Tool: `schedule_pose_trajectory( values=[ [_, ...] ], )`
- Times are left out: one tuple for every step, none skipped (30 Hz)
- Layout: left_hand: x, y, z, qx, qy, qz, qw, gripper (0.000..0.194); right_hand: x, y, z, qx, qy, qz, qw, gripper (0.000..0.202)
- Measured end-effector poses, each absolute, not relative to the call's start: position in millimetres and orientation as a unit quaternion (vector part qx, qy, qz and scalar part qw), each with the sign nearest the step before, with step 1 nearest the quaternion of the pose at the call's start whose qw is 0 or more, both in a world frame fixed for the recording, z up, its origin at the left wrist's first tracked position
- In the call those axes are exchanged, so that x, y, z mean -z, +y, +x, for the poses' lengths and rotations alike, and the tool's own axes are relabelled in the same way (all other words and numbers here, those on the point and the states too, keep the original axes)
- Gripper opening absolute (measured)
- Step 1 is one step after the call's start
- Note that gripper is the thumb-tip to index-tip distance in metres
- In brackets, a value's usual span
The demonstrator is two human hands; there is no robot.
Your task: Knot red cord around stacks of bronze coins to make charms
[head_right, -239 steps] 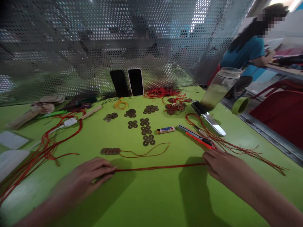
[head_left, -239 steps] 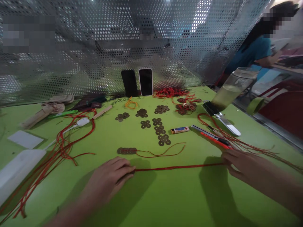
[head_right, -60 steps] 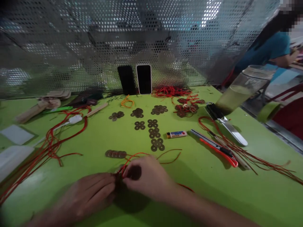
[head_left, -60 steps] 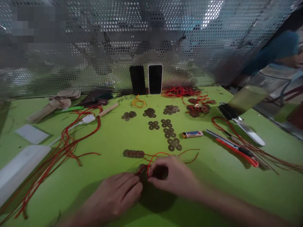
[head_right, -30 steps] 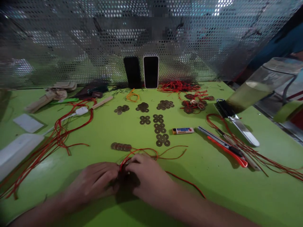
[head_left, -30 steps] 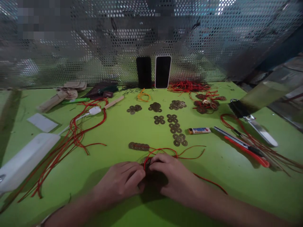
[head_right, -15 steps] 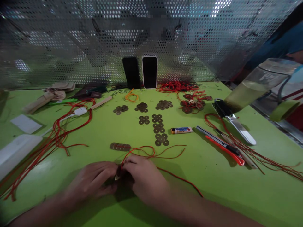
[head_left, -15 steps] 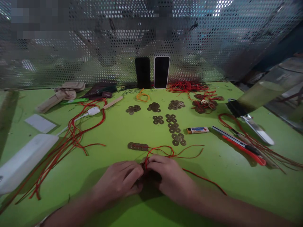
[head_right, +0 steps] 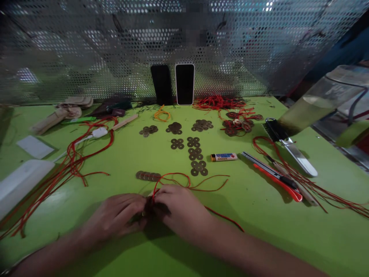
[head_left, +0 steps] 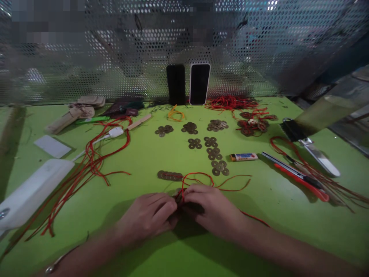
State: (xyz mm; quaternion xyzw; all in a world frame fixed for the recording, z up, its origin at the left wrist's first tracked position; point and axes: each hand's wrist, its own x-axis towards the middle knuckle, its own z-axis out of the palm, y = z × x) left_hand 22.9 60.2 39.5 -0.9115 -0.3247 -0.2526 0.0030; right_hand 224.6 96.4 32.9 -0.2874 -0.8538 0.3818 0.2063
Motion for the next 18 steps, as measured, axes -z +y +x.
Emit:
schedule_pose_trajectory(
  values=[
    [-39.0,60.3,22.8,0.251,-0.322,-0.913,0.003,0.009,-32.1,97.1,223.8,-0.377,-0.857,-0.286,0.205,0.013],
    [-38.5,60.3,22.6,0.249,-0.321,-0.914,0.004,0.009,-31.2,97.8,222.9,-0.369,-0.862,-0.283,0.202,0.012],
    [-38.0,60.1,22.4,0.246,-0.322,-0.914,0.004,0.009,-30.3,98.4,221.9,-0.36,-0.867,-0.28,0.2,0.012],
    [-37.5,59.8,22.1,0.244,-0.325,-0.914,0.005,0.01,-29.7,98.9,221.0,-0.352,-0.872,-0.276,0.197,0.012],
    [-37.0,59.4,21.7,0.243,-0.326,-0.914,0.005,0.01,-29.3,99.1,220.2,-0.345,-0.876,-0.275,0.193,0.012],
    [-36.6,59.1,21.3,0.241,-0.327,-0.914,0.005,0.01,-29.4,99.2,219.5,-0.339,-0.879,-0.275,0.19,0.011],
    [-36.1,58.7,20.9,0.241,-0.326,-0.914,0.006,0.01,-30.0,99.1,219.2,-0.336,-0.881,-0.275,0.187,0.01],
    [-35.8,58.5,20.5,0.242,-0.325,-0.914,0.006,0.01,-31.0,98.7,219.1,-0.333,-0.883,-0.277,0.182,0.009],
    [-35.6,58.4,20.2,0.244,-0.324,-0.914,0.006,0.01,-32.2,98.2,219.2,-0.331,-0.884,-0.279,0.173,0.01],
    [-35.6,58.4,20.0,0.246,-0.324,-0.914,0.004,0.01,-33.5,97.5,219.5,-0.329,-0.887,-0.28,0.164,0.011],
    [-35.9,58.4,20.0,0.247,-0.325,-0.913,0.002,0.01,-34.7,96.8,219.9,-0.328,-0.888,-0.283,0.153,0.012],
    [-36.4,58.6,20.0,0.248,-0.327,-0.912,0.0,0.01,-35.8,96.1,220.3,-0.328,-0.889,-0.285,0.143,0.013],
    [-37.1,58.7,20.2,0.247,-0.328,-0.912,-0.002,0.01,-36.8,95.5,220.6,-0.329,-0.889,-0.288,0.135,0.014],
    [-38.0,58.8,20.5,0.246,-0.329,-0.912,-0.004,0.01,-37.6,95.0,220.8,-0.331,-0.888,-0.293,0.129,0.014],
    [-38.9,58.9,20.8,0.246,-0.331,-0.911,-0.006,0.01,-38.3,94.6,220.9,-0.333,-0.886,-0.298,0.125,0.014],
    [-39.8,58.9,21.0,0.246,-0.331,-0.911,-0.008,0.01,-39.0,94.5,220.9,-0.335,-0.883,-0.304,0.123,0.015],
    [-40.5,58.8,21.2,0.247,-0.332,-0.91,-0.01,0.01,-39.7,94.5,221.0,-0.337,-0.882,-0.307,0.122,0.015],
    [-40.9,58.7,21.2,0.247,-0.333,-0.91,-0.012,0.01,-40.5,94.7,221.0,-0.338,-0.881,-0.307,0.122,0.016]
  ],
)
